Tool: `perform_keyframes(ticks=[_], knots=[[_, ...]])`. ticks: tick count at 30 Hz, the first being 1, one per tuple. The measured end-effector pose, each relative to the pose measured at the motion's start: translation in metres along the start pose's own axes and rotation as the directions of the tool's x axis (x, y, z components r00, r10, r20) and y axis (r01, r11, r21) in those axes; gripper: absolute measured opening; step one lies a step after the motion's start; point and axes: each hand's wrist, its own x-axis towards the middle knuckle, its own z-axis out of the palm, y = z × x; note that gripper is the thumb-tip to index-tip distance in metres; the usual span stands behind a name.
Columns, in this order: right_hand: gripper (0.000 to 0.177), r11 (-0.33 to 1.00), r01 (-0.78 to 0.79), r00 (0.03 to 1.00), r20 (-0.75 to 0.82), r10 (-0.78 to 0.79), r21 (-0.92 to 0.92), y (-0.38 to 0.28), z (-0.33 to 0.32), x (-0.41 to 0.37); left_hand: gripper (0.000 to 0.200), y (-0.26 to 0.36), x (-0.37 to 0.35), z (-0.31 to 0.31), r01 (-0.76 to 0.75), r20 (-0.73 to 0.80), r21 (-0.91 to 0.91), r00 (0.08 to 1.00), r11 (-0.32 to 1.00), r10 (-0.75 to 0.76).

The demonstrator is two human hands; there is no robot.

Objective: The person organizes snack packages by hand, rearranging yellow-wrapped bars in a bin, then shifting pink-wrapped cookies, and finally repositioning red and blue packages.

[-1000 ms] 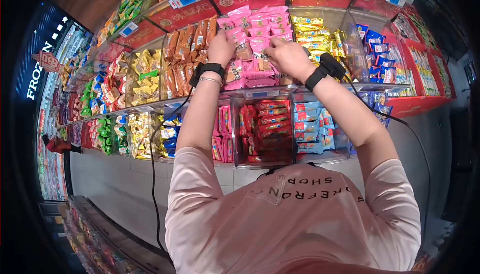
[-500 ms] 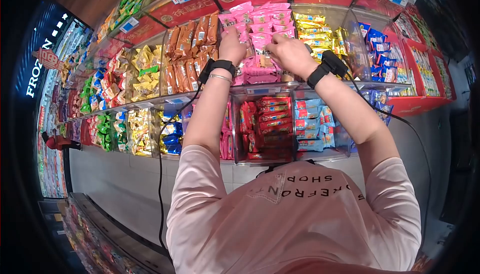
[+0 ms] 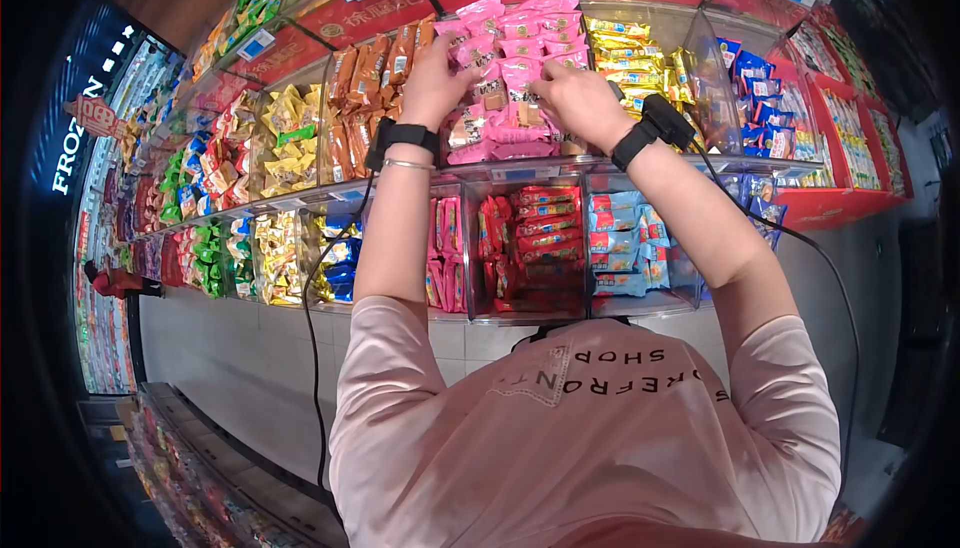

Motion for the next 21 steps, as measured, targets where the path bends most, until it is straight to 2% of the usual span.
perform_keyframes(ticks=[2,3,5,6,8,9,11,15,17,19,20,21], knots=[[0.008,1.000,0.027,0.999,-0.032,-0.027,0.003,0.002,0.003,0.000,0.046,0.009,-0.012,-0.027,-0.003,-0.027,0.052,1.000,0.999,0.005],[0.008,1.000,0.020,0.999,-0.033,-0.020,0.005,0.002,0.003,-0.001,0.043,0.006,-0.017,-0.034,0.038,0.015,0.039,0.999,0.998,-0.039],[0.008,1.000,0.015,0.999,-0.046,-0.014,0.018,0.001,0.003,0.000,0.041,0.004,-0.029,-0.045,0.057,0.220,0.025,0.974,0.998,-0.062],[0.008,1.000,0.014,0.999,-0.047,-0.013,0.022,0.001,0.003,0.000,0.041,0.005,-0.032,-0.044,0.058,0.222,0.028,0.973,0.998,-0.063],[0.008,1.000,0.019,1.000,-0.012,-0.018,0.023,0.001,0.001,0.000,0.040,0.008,-0.040,-0.037,-0.006,0.349,0.097,0.937,0.995,-0.028],[0.008,0.999,0.025,1.000,-0.012,-0.025,0.025,0.000,0.000,0.001,0.042,0.007,-0.043,-0.029,-0.118,0.322,0.157,0.945,0.981,0.062],[0.009,1.000,0.024,1.000,-0.003,-0.024,0.015,-0.001,-0.003,0.002,0.043,0.023,-0.042,-0.024,-0.136,0.424,0.321,0.906,0.937,-0.014],[0.009,1.000,0.028,1.000,0.006,-0.028,0.015,0.001,0.000,0.001,0.045,0.017,-0.038,-0.014,-0.173,0.394,0.326,0.919,0.929,0.033],[0.008,0.999,0.026,1.000,-0.005,-0.026,0.023,0.003,0.002,0.000,0.050,0.024,-0.038,-0.026,-0.169,0.447,0.333,0.895,0.927,0.003],[0.008,0.999,0.017,1.000,-0.022,-0.016,0.034,0.003,0.003,0.001,0.050,0.019,-0.031,-0.030,-0.149,0.408,0.333,0.913,0.931,0.000],[0.008,0.999,0.018,0.999,-0.028,-0.017,0.027,0.003,0.003,0.001,0.047,0.005,-0.024,-0.029,0.060,0.361,-0.001,0.931,0.998,-0.056],[0.008,1.000,0.021,0.999,-0.032,-0.020,0.021,0.002,0.003,0.000,0.045,-0.008,-0.020,-0.024,0.251,0.337,-0.342,0.932,0.905,-0.131]])
